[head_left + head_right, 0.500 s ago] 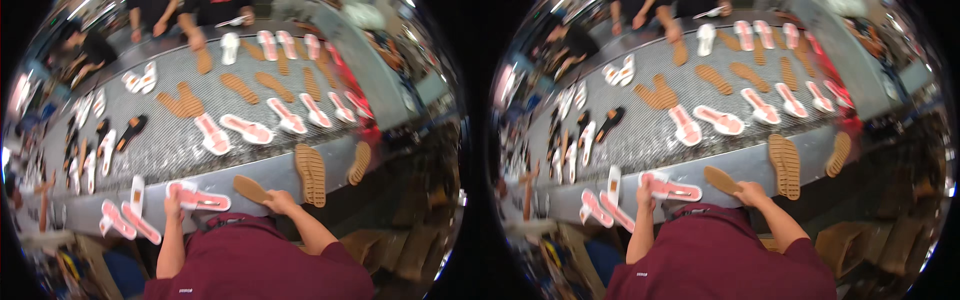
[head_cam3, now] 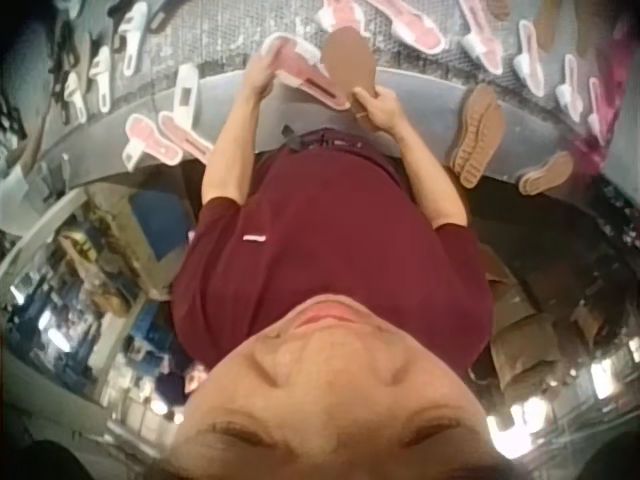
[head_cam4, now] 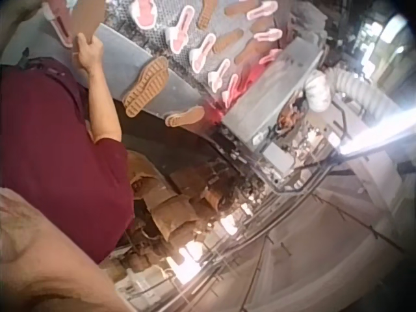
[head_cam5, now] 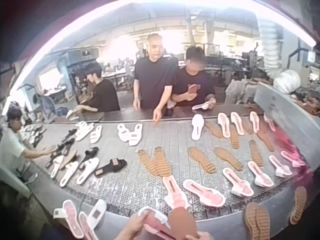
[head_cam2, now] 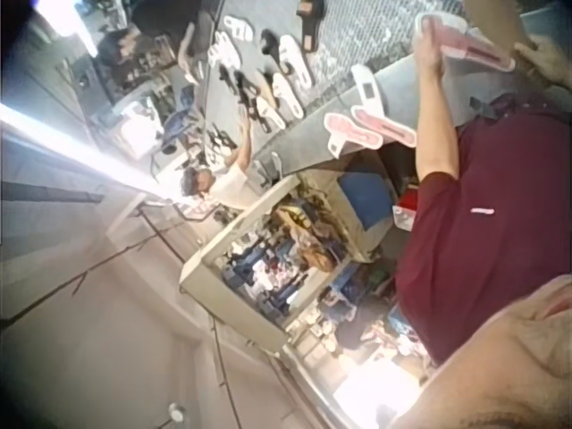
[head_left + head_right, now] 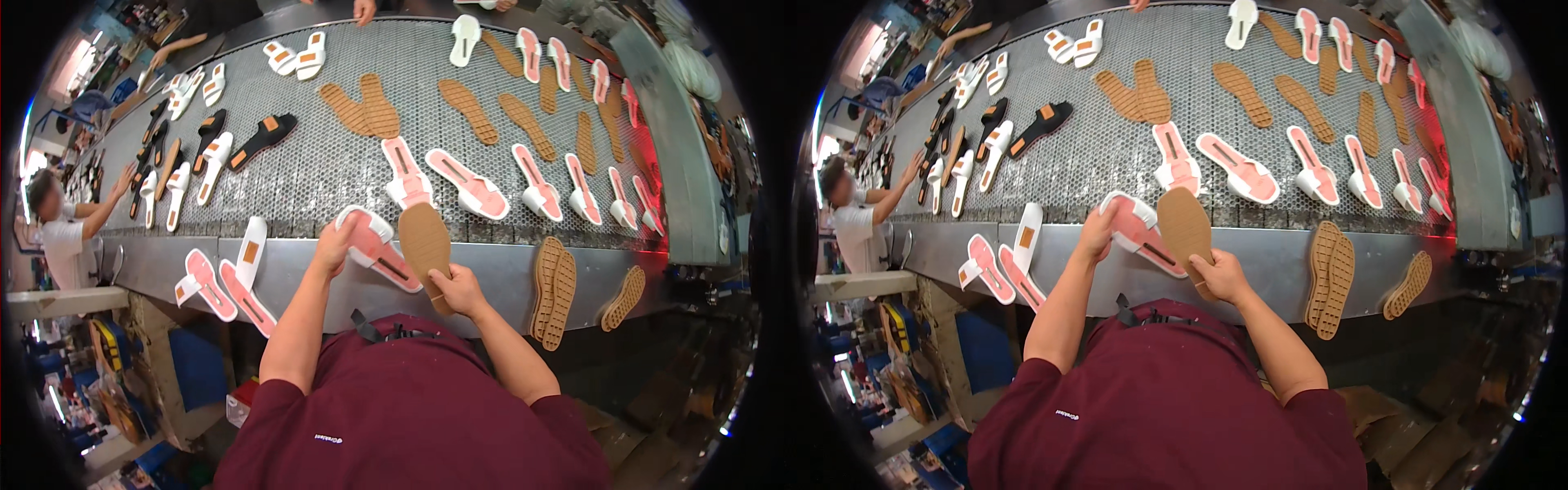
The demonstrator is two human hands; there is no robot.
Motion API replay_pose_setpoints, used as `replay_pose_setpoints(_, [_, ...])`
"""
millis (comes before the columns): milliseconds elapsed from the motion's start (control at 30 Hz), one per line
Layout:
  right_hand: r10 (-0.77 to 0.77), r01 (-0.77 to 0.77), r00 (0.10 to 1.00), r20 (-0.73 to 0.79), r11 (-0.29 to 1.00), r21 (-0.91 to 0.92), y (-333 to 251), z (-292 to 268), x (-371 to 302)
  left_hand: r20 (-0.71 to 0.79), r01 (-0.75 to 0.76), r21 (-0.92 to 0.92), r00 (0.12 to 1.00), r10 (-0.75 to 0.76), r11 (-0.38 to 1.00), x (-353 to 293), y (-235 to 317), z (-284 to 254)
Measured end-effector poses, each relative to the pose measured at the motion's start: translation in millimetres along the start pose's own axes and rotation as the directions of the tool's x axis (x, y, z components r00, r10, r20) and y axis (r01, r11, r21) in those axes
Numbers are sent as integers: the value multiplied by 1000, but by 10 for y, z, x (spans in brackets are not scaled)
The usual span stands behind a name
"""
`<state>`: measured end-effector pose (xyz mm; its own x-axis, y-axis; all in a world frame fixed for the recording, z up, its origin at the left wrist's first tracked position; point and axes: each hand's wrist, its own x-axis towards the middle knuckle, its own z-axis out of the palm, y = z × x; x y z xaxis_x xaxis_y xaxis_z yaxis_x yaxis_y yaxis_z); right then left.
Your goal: Manually assemble shoe soles and uppers on a conveyor belt in a factory setting.
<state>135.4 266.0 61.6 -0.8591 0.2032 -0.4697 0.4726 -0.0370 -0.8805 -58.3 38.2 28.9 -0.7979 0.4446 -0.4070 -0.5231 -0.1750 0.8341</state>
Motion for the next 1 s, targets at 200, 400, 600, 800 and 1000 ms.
replay_pose_setpoints(200, [58,-51,992,111,997,-63,43,261,172,206,25,38,978,-32,999,10,-2,104])
replay_pose_setpoints(400, [70,-41,979,191,987,-153,131,290,322,208,98,56,972,-107,994,-50,-18,183])
replay_pose_setpoints(600, [84,-60,971,222,992,-112,175,243,378,169,147,105,972,-163,984,-68,-13,317])
replay_pose_setpoints(800, [106,-74,968,226,987,-144,138,182,387,128,157,152,976,-177,976,-83,-26,418])
replay_pose_setpoints(1000, [89,-55,970,225,987,-153,202,130,387,138,180,125,971,-197,976,-99,-55,492])
